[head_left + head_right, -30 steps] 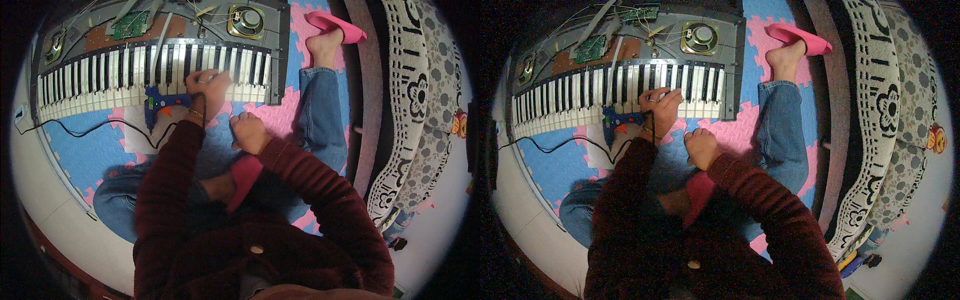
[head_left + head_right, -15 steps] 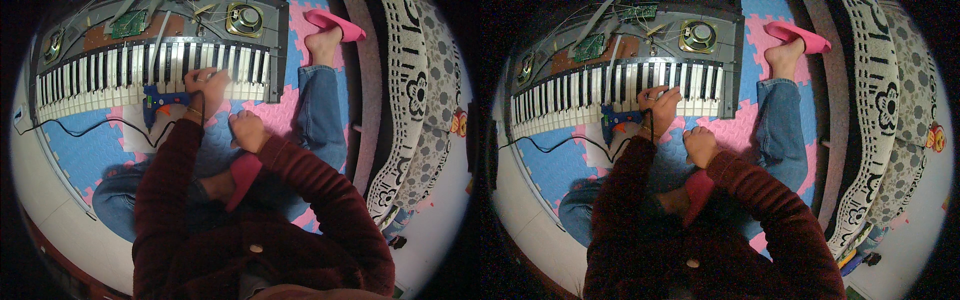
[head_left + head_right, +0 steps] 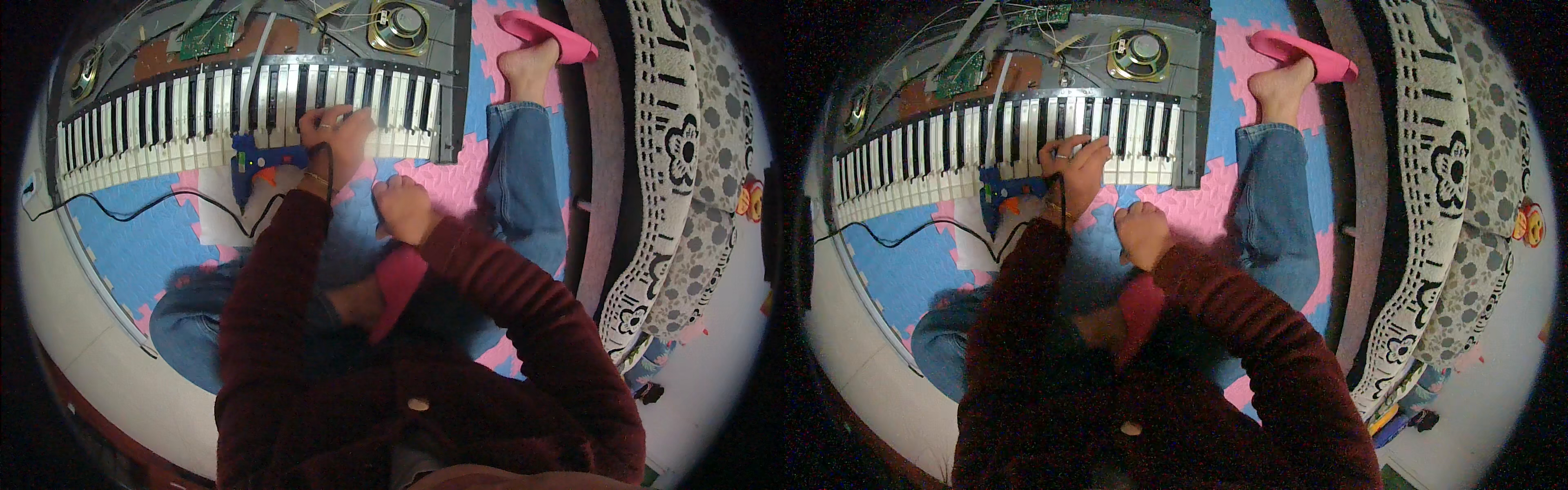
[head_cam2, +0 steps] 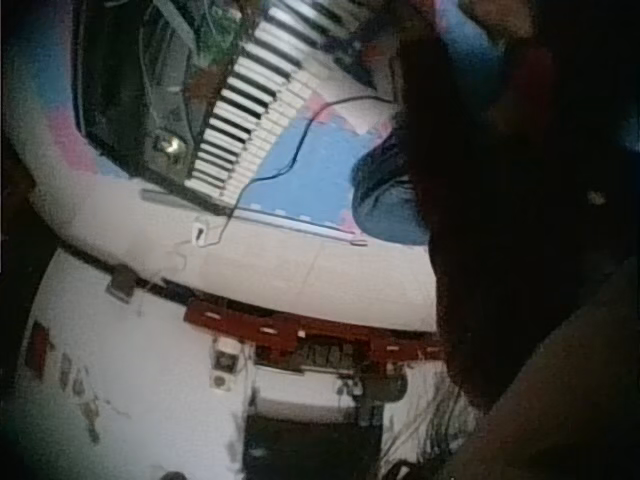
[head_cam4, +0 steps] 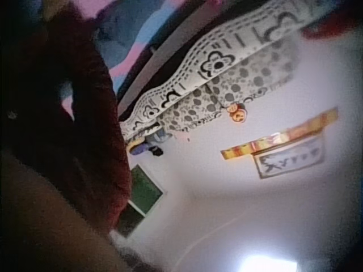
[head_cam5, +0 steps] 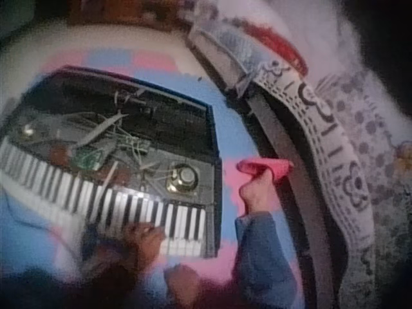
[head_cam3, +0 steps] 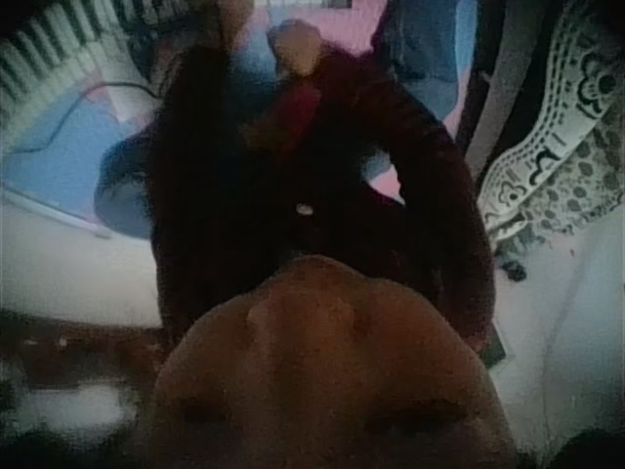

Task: The person sits on a foam mat and uses a hot glue gun to apply glue to the white keys of a disassembled electronic keyboard. They repeatedly press and hold the keys to secure them while the glue sets.

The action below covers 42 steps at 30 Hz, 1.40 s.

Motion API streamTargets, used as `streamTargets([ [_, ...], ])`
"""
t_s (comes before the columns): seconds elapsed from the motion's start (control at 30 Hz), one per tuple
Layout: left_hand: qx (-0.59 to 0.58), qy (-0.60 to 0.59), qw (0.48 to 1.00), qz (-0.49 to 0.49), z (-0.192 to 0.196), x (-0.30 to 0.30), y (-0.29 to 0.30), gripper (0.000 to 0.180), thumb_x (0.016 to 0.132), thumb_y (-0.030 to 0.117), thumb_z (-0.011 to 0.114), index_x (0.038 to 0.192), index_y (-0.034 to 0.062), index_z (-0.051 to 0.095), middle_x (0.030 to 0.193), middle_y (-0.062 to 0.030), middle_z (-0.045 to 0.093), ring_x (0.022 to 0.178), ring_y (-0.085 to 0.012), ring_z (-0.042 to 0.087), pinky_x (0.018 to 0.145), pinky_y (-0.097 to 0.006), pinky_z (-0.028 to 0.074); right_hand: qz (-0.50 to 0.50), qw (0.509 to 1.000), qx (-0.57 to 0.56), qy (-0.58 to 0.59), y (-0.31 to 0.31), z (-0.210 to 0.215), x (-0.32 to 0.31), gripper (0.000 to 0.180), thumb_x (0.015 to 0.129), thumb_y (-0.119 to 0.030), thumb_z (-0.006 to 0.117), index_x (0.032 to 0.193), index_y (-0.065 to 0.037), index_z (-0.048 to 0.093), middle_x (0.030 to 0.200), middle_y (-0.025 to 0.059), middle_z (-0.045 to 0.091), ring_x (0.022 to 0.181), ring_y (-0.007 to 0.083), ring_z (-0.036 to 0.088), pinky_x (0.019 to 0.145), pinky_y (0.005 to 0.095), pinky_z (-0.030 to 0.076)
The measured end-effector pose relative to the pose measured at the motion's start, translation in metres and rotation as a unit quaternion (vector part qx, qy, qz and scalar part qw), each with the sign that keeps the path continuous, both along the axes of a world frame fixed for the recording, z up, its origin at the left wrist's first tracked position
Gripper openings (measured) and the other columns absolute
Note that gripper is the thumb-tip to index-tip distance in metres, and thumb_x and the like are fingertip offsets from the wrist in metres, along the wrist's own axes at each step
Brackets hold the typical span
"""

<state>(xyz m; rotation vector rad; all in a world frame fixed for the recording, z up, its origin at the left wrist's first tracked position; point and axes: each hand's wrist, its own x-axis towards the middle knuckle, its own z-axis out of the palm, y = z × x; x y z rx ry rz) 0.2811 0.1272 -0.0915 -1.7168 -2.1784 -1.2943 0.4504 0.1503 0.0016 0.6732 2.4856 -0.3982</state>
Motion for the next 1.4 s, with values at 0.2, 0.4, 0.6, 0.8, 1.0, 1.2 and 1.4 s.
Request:
streamTargets([
  [0.2, -0.015, 0.044, 0.999, -0.016, 0.010, -0.005, -0.002, 0.014, 0.076, 0.014, 0.073, 0.090, 0.0169, 0.075, 0.110, 0.0088, 0.072, 0.104, -0.0170, 0.061, 0.093, -0.044, 0.039, 0.008, 1.000, 0.021, 0.014, -0.001, -0.002, -0.001, 0.067, 0.050, -0.034, 0.093, 0.101, -0.003, 0.063, 0.097, 0.0139, 0.066, 0.092, 0.0309, 0.066, 0.077, 0.0409, 0.056],
  [0.4, -0.010, 0.025, 1.000, -0.002, -0.001, 0.000, -0.001, 0.017, 0.076, 0.013, 0.072, 0.093, 0.0167, 0.074, 0.111, 0.0070, 0.072, 0.105, -0.0173, 0.062, 0.094, -0.044, 0.039, 0.001, 1.000, 0.002, 0.002, 0.000, 0.000, 0.000, 0.068, 0.053, -0.034, 0.093, 0.104, -0.003, 0.062, 0.099, 0.0150, 0.065, 0.095, 0.0327, 0.065, 0.080, 0.0417, 0.055],
  [0.6, -0.021, -0.003, 1.000, 0.007, 0.002, -0.002, 0.000, 0.018, 0.076, 0.013, 0.073, 0.093, 0.0169, 0.075, 0.110, 0.0068, 0.072, 0.105, -0.0172, 0.062, 0.094, -0.044, 0.039, 0.005, 1.000, 0.007, -0.009, 0.000, 0.000, -0.001, 0.067, 0.052, -0.034, 0.093, 0.102, -0.002, 0.063, 0.098, 0.0149, 0.066, 0.094, 0.0322, 0.065, 0.080, 0.0413, 0.055],
  [0.8, -0.004, 0.043, 0.999, -0.010, 0.011, -0.004, -0.002, 0.016, 0.075, 0.012, 0.074, 0.090, 0.0168, 0.075, 0.109, 0.0067, 0.073, 0.103, -0.0175, 0.063, 0.094, -0.045, 0.039, 0.002, 1.000, 0.006, 0.005, 0.000, 0.001, -0.001, 0.064, 0.053, -0.032, 0.093, 0.102, -0.002, 0.063, 0.098, 0.0157, 0.066, 0.094, 0.0324, 0.065, 0.080, 0.0412, 0.055],
  [1.0, -0.005, -0.072, 0.997, 0.022, -0.012, 0.002, 0.002, 0.014, 0.075, 0.013, 0.073, 0.088, 0.0160, 0.075, 0.108, 0.0070, 0.073, 0.103, -0.0170, 0.063, 0.094, -0.045, 0.039, 0.007, 1.000, 0.005, -0.002, 0.000, -0.001, 0.000, 0.066, 0.052, -0.033, 0.093, 0.102, -0.002, 0.063, 0.098, 0.0152, 0.066, 0.094, 0.0322, 0.065, 0.078, 0.0413, 0.055],
  [1.2, -0.011, 0.043, 0.999, -0.008, 0.004, -0.002, -0.002, 0.014, 0.076, 0.013, 0.072, 0.089, 0.0160, 0.075, 0.109, 0.0073, 0.072, 0.103, -0.0174, 0.063, 0.093, -0.044, 0.040, 0.006, 1.000, 0.006, 0.002, 0.000, 0.001, -0.002, 0.066, 0.052, -0.034, 0.093, 0.101, -0.002, 0.062, 0.097, 0.0146, 0.066, 0.093, 0.0318, 0.065, 0.077, 0.0410, 0.055],
  [1.4, -0.004, -0.008, 1.000, 0.000, 0.006, -0.001, 0.000, 0.016, 0.076, 0.012, 0.071, 0.091, 0.0171, 0.075, 0.109, 0.0072, 0.072, 0.104, -0.0181, 0.063, 0.093, -0.044, 0.040, 0.000, 1.000, 0.016, 0.003, -0.002, -0.001, 0.000, 0.066, 0.051, -0.034, 0.093, 0.100, -0.003, 0.063, 0.097, 0.0139, 0.065, 0.094, 0.0314, 0.065, 0.079, 0.0407, 0.055],
])
